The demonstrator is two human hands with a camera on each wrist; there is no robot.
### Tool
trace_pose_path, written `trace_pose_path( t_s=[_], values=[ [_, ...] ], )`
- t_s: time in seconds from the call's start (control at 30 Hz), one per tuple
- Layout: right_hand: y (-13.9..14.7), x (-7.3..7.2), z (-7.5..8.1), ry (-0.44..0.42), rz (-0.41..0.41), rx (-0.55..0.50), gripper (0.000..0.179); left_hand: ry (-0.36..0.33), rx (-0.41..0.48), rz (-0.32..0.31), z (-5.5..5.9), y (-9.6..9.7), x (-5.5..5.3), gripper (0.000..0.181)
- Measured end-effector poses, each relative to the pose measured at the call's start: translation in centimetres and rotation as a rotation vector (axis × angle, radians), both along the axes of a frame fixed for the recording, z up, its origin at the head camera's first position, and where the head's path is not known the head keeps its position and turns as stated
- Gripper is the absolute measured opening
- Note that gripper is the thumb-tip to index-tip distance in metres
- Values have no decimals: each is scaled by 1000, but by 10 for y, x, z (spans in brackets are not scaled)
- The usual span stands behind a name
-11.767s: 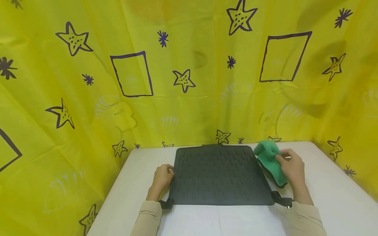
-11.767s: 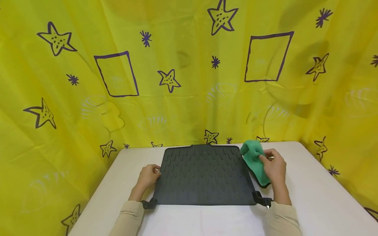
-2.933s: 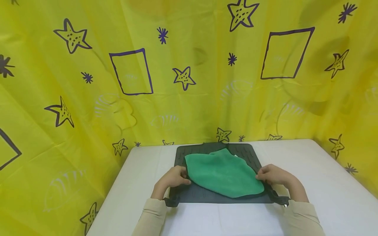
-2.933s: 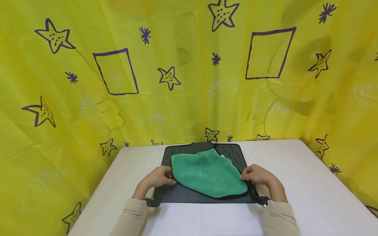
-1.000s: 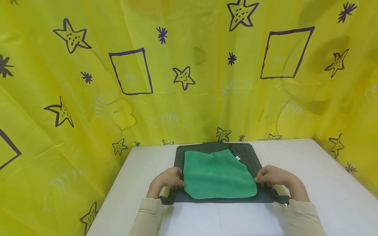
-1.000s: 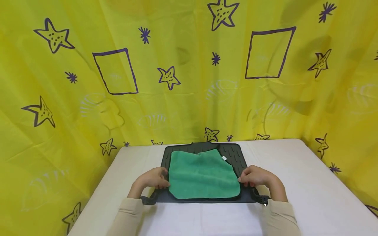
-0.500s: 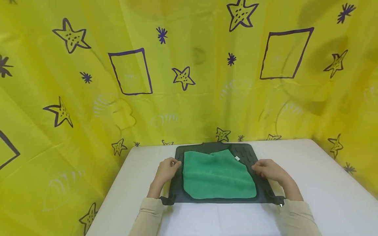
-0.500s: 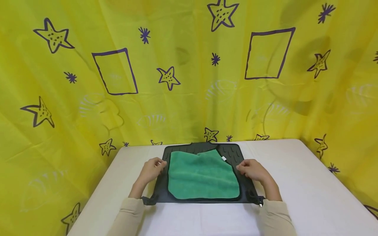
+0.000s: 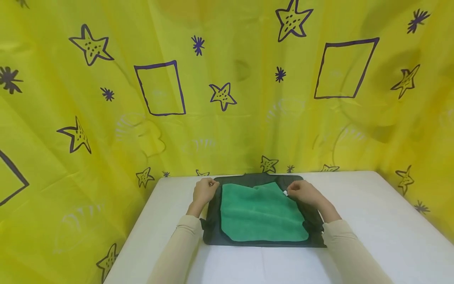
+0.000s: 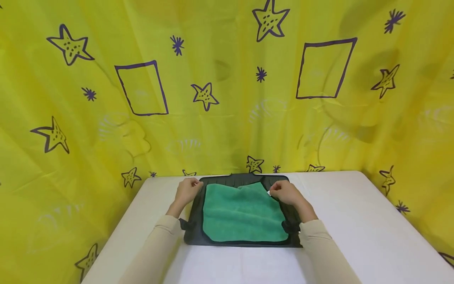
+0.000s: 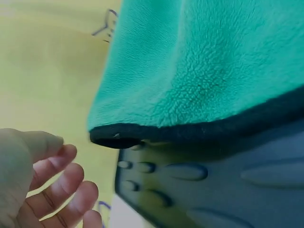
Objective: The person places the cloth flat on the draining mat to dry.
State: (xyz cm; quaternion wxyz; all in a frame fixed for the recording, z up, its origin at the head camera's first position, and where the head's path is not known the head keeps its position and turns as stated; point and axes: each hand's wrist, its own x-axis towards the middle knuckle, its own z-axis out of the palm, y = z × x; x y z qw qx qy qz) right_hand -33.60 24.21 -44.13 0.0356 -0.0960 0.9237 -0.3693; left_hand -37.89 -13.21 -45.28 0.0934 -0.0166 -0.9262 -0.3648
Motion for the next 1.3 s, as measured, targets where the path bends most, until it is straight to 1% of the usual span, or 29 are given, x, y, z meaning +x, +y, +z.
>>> trace_pose_path(
  t_s=[0.1, 0.2, 0.27, 0.4, 0.47, 0.53, 0.57, 0.67, 0.73, 0.8, 0.9, 1.0, 1.13, 1.2, 1.3],
  values=[
    [-6, -15, -13, -5, -25, 27, 23, -48, 30, -11, -6, 5, -11, 28],
    [-11, -25, -25, -18, -70, 53, 25, -89, 49, -18, -11, 10, -16, 35],
    [-14, -29, -30, -23, -100, 66, 26, -113, 63, -7, -13, 12, -17, 42],
    [-19, -34, -37, -14, -158, 81, 24, -141, 40, 48, -16, 15, -17, 60],
    [-21, -36, -39, -17, -182, 85, 23, -157, 21, 67, -16, 15, -16, 63],
    [-21, -37, -41, -14, -191, 97, 25, -175, -6, 64, -18, 16, -16, 64],
    [-21, -37, -41, -15, -193, 102, 27, -184, -16, 51, -18, 16, -16, 64],
    [-22, -37, -40, -22, -198, 108, 35, -194, -21, 6, -20, 16, -17, 63],
    [-21, -37, -40, -27, -194, 107, 40, -187, 2, -21, -19, 17, -17, 58],
    [-21, -38, -39, -34, -195, 101, 44, -173, 30, -34, -19, 17, -16, 49],
    [-20, -38, -38, -29, -187, 91, 43, -166, 63, -50, -16, 16, -14, 31],
    [-16, -40, -40, -11, -171, 81, 41, -162, 87, -68, -12, 15, -14, 20],
    [-9, -44, -40, 42, -175, 44, 39, -133, 118, -96, -5, 12, -14, 24],
    [-6, -46, -38, 67, -202, 18, 35, -112, 129, -113, 0, 10, -15, 26],
    [-1, -47, -34, 103, -236, -16, 29, -99, 156, -142, 5, 8, -15, 24]
  ],
)
